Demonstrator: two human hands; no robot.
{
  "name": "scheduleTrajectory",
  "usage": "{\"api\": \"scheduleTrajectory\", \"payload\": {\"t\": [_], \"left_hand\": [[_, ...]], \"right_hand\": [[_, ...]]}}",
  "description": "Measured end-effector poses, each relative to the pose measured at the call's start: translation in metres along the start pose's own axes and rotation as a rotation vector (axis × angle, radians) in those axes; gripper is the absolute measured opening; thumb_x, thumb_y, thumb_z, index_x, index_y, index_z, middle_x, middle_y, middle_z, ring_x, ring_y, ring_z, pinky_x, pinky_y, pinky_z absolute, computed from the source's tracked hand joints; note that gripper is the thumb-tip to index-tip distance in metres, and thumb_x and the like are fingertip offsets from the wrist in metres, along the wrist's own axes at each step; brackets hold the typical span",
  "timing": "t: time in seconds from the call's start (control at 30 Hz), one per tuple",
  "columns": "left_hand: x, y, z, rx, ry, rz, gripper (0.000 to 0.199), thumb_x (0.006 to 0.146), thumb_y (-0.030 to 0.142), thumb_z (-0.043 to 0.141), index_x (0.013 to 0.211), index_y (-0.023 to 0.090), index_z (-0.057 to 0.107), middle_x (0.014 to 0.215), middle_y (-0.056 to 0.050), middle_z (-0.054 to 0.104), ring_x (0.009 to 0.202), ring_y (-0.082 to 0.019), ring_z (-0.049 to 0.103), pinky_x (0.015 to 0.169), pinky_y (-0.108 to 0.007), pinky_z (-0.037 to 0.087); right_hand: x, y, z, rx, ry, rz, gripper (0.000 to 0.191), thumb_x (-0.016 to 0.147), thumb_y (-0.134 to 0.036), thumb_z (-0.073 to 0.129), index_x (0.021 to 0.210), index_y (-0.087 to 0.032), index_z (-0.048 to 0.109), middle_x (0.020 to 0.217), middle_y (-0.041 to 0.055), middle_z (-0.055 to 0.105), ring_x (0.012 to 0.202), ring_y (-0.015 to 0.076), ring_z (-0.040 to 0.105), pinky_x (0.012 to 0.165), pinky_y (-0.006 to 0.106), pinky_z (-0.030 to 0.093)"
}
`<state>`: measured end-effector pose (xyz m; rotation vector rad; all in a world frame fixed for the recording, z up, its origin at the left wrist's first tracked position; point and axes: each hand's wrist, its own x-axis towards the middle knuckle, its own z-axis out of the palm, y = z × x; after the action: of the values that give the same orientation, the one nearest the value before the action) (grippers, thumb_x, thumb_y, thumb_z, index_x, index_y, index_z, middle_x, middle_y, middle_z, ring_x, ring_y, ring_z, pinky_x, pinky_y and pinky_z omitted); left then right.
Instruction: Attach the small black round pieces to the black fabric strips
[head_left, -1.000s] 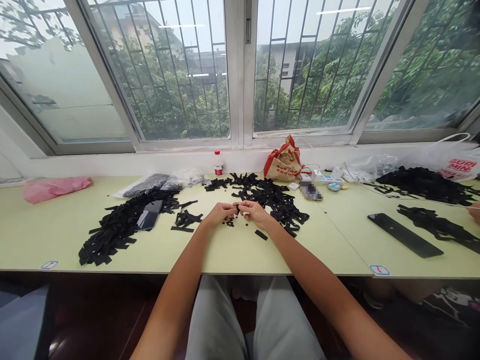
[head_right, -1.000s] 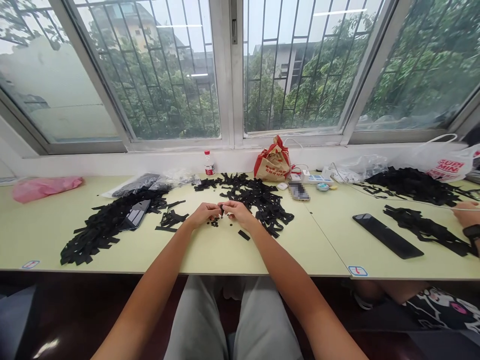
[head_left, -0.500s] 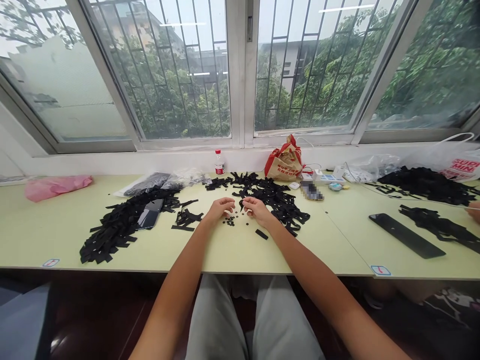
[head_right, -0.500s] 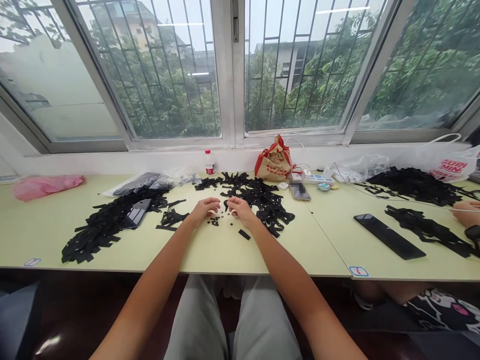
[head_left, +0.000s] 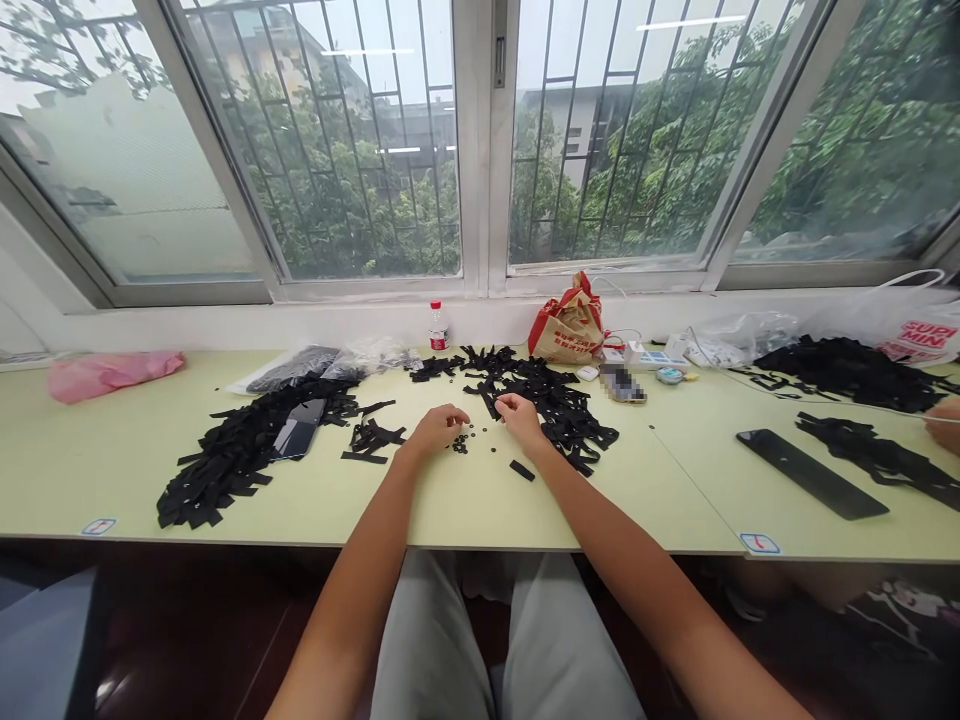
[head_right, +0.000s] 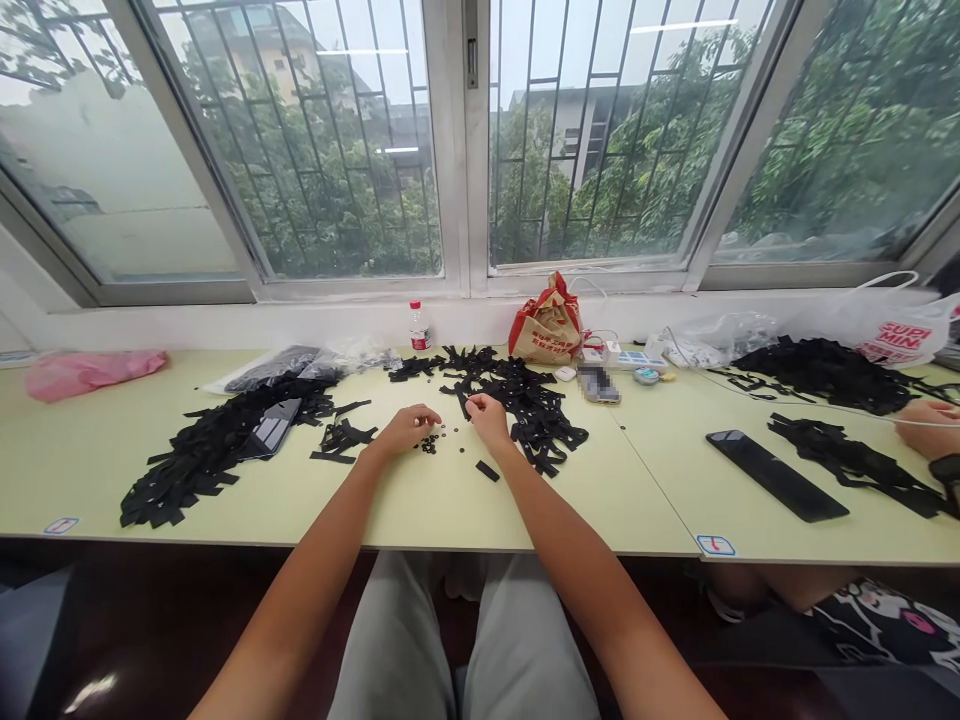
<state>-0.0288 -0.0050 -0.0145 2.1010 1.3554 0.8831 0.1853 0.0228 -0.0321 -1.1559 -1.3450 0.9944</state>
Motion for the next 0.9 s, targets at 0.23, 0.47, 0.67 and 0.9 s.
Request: {"api": "scheduleTrajectory", "payload": {"t": [0.23,0.47,0.67,0.9], "left_hand": [[-0.005,0.008,-0.011,0.020,-0.177,-0.022,0.029,0.073,0.025,0.059,0.097,0.022,0.075,0.093,-0.005,0.061,0.078,-0.017,0.057,0.073,-0.029,0.047],[-0.002,0.004,-0.007,-0.001,-0.156,-0.015,0.025,0.077,0.034,0.061,0.092,0.021,0.076,0.094,-0.006,0.062,0.078,-0.017,0.057,0.075,-0.031,0.048],[-0.003,0.008,-0.013,-0.011,-0.249,-0.048,0.043,0.073,0.049,0.071,0.108,0.023,0.073,0.092,-0.004,0.060,0.077,-0.017,0.056,0.070,-0.028,0.045],[-0.002,0.007,-0.012,-0.007,-0.273,-0.048,0.053,0.065,0.053,0.080,0.109,0.024,0.073,0.089,-0.003,0.059,0.076,-0.016,0.055,0.068,-0.026,0.044]], "right_hand": [[-0.005,-0.005,0.002,-0.070,0.016,-0.066,0.028,0.077,-0.043,0.059,0.086,-0.019,0.068,0.083,0.0044,0.069,0.066,0.0165,0.056,0.066,0.030,0.044],[-0.003,-0.004,0.003,-0.078,0.015,-0.060,0.026,0.076,-0.042,0.059,0.084,-0.019,0.068,0.083,0.0045,0.070,0.067,0.0172,0.057,0.065,0.030,0.045],[-0.005,-0.007,0.003,-0.099,0.001,-0.067,0.025,0.076,-0.041,0.059,0.084,-0.019,0.068,0.083,0.0047,0.070,0.068,0.0178,0.058,0.066,0.030,0.046],[-0.005,-0.006,0.003,-0.137,-0.004,-0.079,0.026,0.078,-0.041,0.058,0.086,-0.019,0.068,0.086,0.0047,0.071,0.070,0.0184,0.059,0.068,0.030,0.046]]}}
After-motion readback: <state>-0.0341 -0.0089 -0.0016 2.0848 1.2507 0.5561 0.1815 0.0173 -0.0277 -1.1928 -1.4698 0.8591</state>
